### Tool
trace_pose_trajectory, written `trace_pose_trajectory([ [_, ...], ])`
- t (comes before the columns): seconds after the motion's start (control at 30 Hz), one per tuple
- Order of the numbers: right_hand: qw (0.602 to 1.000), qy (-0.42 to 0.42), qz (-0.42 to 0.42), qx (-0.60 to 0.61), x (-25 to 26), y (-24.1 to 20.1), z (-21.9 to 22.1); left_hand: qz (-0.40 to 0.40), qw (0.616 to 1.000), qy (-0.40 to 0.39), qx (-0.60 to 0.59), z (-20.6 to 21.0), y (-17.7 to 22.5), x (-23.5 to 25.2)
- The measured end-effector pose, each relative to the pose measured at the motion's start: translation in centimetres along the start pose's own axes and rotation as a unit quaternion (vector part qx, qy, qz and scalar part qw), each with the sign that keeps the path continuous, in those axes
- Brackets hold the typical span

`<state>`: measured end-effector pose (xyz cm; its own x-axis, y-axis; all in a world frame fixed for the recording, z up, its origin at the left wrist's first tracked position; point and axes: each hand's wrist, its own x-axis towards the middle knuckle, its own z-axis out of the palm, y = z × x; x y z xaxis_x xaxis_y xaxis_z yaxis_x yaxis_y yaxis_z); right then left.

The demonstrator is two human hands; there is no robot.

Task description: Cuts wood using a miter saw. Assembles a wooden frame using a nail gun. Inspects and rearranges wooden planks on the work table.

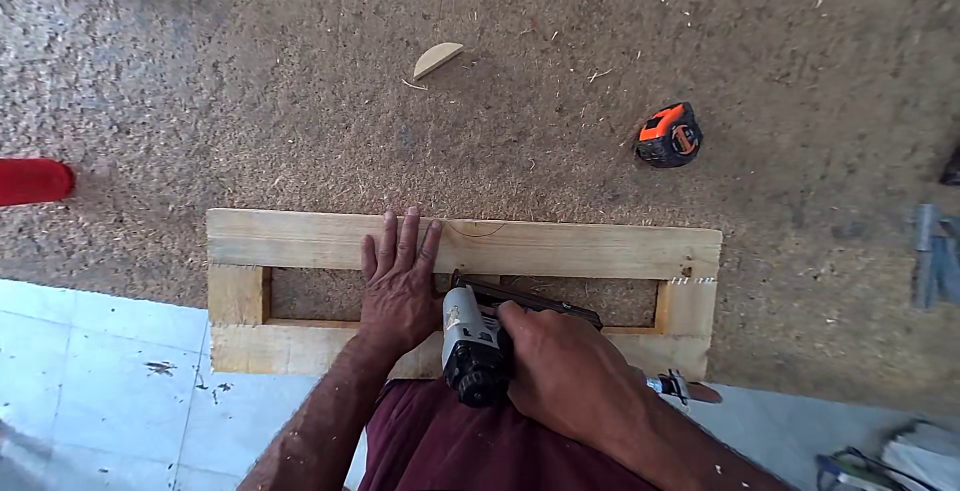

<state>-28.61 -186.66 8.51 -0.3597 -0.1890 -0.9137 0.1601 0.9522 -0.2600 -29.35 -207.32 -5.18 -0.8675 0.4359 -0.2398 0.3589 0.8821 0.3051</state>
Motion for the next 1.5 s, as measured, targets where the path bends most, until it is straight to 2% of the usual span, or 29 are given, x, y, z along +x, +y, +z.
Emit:
trace_pose_trajectory([
  [0.1,0.999,-0.032,0.029,0.012,-0.1,-0.2,-0.4,0.001,1.0,0.0,-0.006,-0.1,0.1,0.0],
  [0.43,0.997,-0.035,0.061,0.016,-1.1,1.2,-0.2,0.009,0.999,0.032,0.014,0.8,-0.4,-0.1],
  [0.8,0.998,0.028,0.057,0.012,-1.7,3.7,1.0,0.001,1.0,0.019,0.024,0.6,-0.4,-0.1],
  [1.1,0.996,0.046,0.063,0.047,-1.6,4.6,1.2,-0.003,1.0,0.002,0.017,0.5,-0.4,-0.1],
  [1.23,0.995,0.097,-0.005,0.029,-2.5,4.8,3.4,0.009,1.0,0.022,-0.01,0.4,-0.6,-0.7],
  [1.37,0.997,0.041,-0.063,0.02,-3.2,4.0,5.9,-0.012,0.997,0.075,0.015,2.2,0.7,-2.5],
  [1.5,0.997,0.018,-0.072,0.035,-2.1,2.9,6.5,-0.007,0.995,0.095,0.035,2.8,0.8,-2.3],
])
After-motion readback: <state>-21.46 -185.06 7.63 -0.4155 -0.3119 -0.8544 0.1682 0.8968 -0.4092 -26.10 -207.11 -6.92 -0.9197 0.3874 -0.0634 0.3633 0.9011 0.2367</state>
